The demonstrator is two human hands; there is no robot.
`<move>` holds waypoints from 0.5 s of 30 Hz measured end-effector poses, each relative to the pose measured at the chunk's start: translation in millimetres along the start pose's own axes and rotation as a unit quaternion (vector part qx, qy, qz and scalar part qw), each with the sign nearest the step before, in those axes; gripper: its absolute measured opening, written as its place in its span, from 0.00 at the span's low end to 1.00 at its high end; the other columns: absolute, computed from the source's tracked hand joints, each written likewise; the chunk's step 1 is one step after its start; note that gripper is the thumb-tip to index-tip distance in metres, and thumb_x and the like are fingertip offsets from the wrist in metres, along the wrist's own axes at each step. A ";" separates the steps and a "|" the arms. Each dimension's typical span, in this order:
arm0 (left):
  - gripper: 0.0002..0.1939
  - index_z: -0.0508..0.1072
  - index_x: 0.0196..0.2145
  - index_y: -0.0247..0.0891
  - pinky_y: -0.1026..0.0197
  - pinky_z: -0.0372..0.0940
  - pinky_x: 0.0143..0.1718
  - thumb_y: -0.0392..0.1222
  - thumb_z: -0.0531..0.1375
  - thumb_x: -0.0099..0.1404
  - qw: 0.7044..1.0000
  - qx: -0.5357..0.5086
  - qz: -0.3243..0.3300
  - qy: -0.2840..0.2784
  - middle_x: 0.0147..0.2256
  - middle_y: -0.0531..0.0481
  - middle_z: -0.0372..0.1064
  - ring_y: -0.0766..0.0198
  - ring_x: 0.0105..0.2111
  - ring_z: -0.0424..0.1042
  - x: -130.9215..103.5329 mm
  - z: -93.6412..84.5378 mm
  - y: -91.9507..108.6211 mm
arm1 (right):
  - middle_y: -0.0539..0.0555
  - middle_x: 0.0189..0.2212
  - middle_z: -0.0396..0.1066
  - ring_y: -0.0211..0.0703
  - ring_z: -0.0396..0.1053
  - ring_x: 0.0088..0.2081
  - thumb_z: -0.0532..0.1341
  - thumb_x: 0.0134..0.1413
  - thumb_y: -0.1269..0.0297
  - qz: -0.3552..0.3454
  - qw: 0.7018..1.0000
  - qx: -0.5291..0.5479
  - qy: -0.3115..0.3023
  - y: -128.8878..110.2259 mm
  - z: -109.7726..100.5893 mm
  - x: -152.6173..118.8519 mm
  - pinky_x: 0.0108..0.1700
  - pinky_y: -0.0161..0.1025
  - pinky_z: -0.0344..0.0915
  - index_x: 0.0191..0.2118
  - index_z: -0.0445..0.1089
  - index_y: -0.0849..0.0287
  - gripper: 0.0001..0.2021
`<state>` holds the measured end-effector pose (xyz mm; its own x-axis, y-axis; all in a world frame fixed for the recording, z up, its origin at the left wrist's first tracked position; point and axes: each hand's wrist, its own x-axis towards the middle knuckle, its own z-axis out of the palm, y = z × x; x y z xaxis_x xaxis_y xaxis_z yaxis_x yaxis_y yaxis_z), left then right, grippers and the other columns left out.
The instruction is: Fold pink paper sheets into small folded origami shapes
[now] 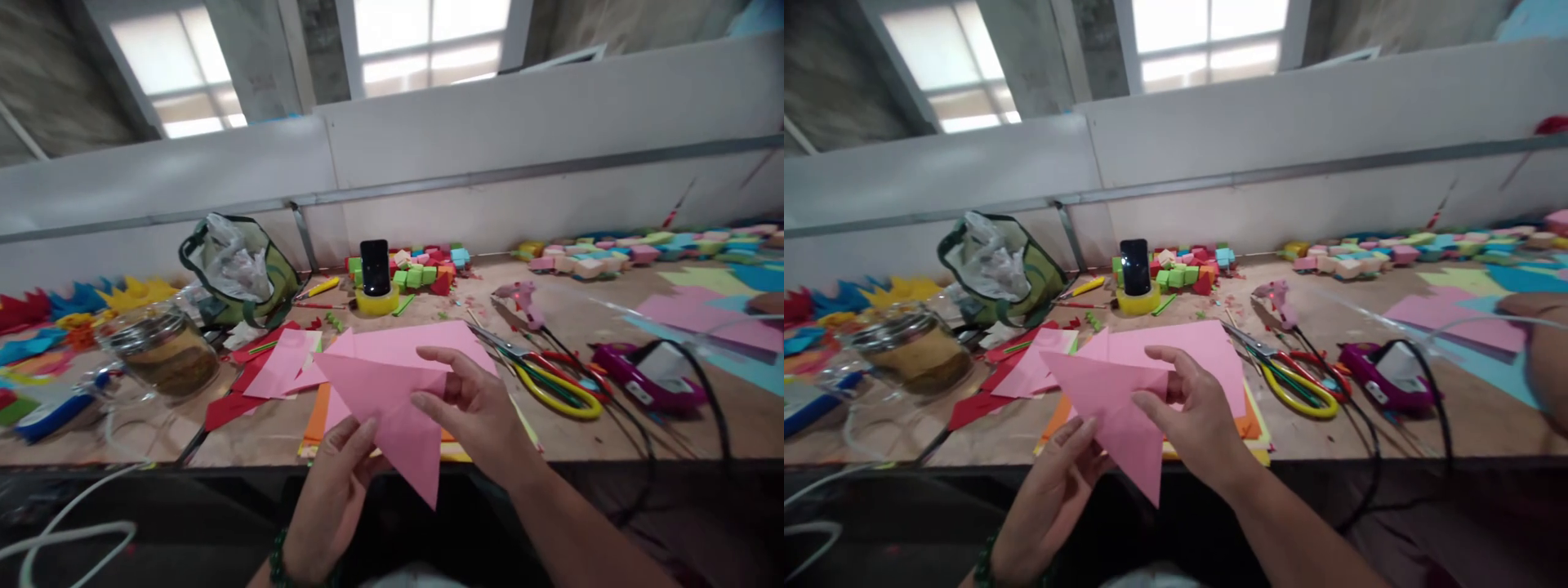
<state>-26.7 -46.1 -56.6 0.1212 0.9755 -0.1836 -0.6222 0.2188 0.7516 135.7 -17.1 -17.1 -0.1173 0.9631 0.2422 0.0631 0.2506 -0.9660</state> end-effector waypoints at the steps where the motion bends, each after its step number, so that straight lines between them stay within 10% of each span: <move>1: 0.07 0.77 0.33 0.37 0.63 0.70 0.36 0.41 0.67 0.56 1.000 0.006 0.010 0.007 0.34 0.48 0.77 0.63 0.33 0.75 1.3 -0.2 2.1 | 0.45 0.21 0.67 0.35 0.66 0.24 0.64 0.50 0.64 -0.008 1.000 -0.025 -0.001 -1.1 -0.9 -2.4 0.26 0.32 0.64 0.52 0.64 0.59 0.22; 15: 0.08 0.78 0.26 0.35 0.70 0.67 0.29 0.43 0.68 0.52 0.973 0.109 0.183 0.086 0.25 0.51 0.74 0.69 0.27 0.72 8.7 -5.2 33.7 | 0.46 0.19 0.66 0.39 0.69 0.23 0.63 0.53 0.56 -0.052 0.972 -0.226 0.047 9.9 -31.8 -9.7 0.24 0.33 0.64 0.52 0.66 0.56 0.21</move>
<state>-50.6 -30.4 -36.3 -0.2204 0.9749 0.0329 -0.4190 -0.1251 0.8993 168.9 -20.8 -26.1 -0.0572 0.9294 0.3647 0.4862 0.3449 -0.8029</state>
